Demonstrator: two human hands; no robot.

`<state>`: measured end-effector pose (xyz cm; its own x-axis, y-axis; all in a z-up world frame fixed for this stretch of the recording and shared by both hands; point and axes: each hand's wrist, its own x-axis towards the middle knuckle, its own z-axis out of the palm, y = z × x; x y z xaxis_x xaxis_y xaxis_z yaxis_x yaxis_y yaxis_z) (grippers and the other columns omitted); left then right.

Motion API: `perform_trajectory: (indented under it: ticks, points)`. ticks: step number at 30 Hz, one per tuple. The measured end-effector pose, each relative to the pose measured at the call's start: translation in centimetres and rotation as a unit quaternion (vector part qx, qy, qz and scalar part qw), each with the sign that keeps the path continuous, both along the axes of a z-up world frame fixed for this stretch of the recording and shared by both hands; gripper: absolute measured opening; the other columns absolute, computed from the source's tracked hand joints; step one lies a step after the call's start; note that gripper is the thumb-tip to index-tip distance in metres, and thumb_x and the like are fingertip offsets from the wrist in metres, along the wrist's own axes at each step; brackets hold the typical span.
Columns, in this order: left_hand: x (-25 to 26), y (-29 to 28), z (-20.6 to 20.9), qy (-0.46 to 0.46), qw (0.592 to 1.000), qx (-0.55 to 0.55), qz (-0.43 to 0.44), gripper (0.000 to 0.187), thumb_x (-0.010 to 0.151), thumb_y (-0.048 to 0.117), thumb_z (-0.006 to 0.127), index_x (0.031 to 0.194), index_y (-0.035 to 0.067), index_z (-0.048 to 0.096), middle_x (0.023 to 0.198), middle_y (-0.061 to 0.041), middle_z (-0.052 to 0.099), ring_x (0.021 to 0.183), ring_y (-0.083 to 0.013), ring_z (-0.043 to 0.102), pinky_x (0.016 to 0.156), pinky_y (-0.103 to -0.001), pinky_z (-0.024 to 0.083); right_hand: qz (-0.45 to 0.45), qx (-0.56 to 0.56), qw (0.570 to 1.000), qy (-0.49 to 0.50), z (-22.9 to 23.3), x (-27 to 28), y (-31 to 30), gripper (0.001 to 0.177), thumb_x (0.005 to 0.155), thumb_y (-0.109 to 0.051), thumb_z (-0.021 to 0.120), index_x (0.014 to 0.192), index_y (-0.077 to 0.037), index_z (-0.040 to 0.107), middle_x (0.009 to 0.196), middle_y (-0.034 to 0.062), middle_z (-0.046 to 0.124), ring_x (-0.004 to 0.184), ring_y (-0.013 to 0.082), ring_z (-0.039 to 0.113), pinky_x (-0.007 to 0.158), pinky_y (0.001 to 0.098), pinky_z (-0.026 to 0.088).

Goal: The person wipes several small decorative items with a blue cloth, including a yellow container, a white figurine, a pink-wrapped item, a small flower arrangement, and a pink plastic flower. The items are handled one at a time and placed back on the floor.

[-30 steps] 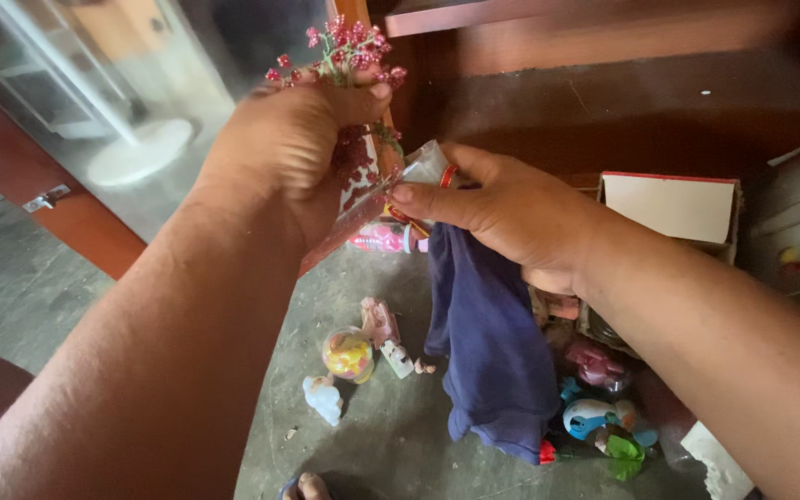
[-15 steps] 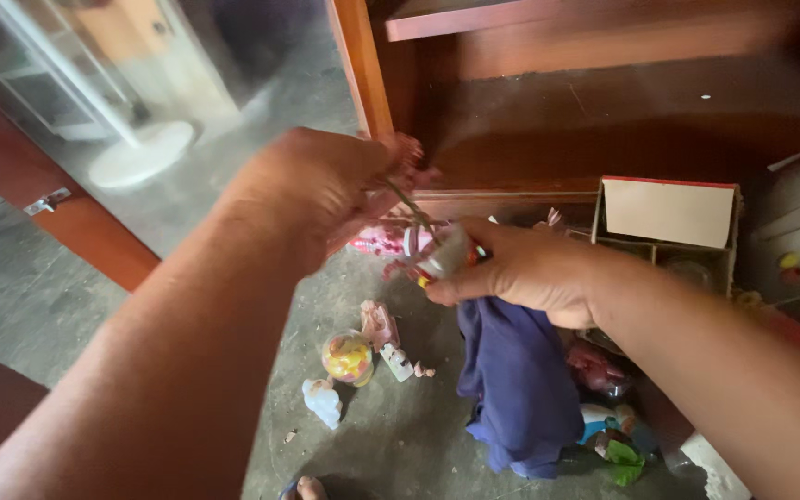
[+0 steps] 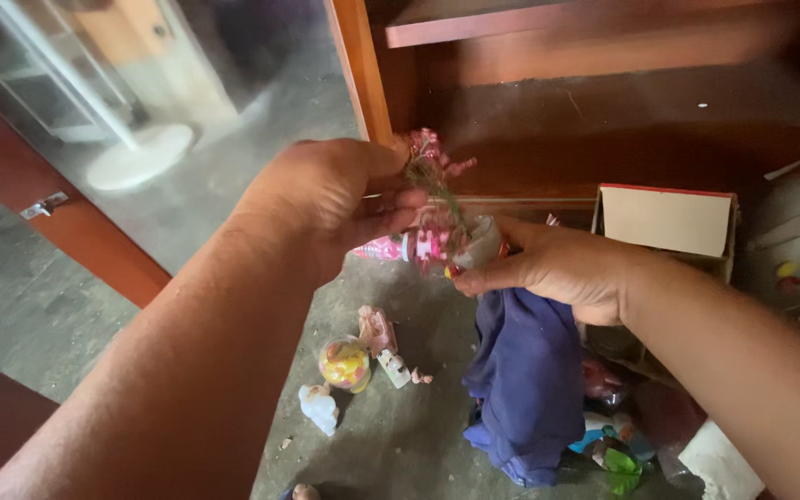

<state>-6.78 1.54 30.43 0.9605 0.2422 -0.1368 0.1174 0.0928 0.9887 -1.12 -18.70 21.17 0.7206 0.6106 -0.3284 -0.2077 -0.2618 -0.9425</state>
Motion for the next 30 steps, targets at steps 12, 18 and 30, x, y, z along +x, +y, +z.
perform_trajectory:
  ticks: [12, 18, 30]
  points:
    - [0.3, 0.2, -0.3, -0.022, 0.998, 0.035, -0.042, 0.01, 0.083, 0.001, 0.067, 0.091, -0.005, 0.067, 0.085, -0.015, 0.073, 0.071, -0.0222, 0.074, 0.067, -0.033, 0.066, 0.008, -0.003, 1.0, -0.017, -0.6, 0.0, 0.1, 0.066, 0.07, -0.026, 0.081, 0.133, -0.018, 0.061, 0.118, -0.0008, 0.072, 0.115, 0.0124, 0.061, 0.104, 0.0338, 0.043]
    - [0.7, 0.6, -1.3, -0.026, 0.995, -0.009, -0.097, 0.018, 0.081, -0.006, 0.057, 0.091, 0.0, 0.071, 0.09, -0.012, 0.073, 0.076, -0.0211, 0.072, 0.07, -0.034, 0.064, -0.006, -0.041, 0.999, -0.004, -0.5, -0.1, 0.1, 0.063, 0.074, -0.028, 0.082, 0.133, -0.019, 0.061, 0.12, -0.0033, 0.072, 0.116, 0.0101, 0.061, 0.105, 0.0341, 0.042]
    - [0.3, -1.4, -1.6, -0.088, 0.995, 0.052, -0.01, 0.01, 0.086, 0.01, 0.07, 0.091, 0.003, 0.065, 0.085, -0.011, 0.071, 0.071, -0.0189, 0.067, 0.064, -0.034, 0.057, -0.026, -0.048, 0.996, -0.072, -0.2, -0.5, 0.0, 0.058, 0.071, -0.026, 0.086, 0.126, -0.013, 0.07, 0.113, 0.0004, 0.073, 0.108, 0.0133, 0.063, 0.102, 0.0338, 0.046]
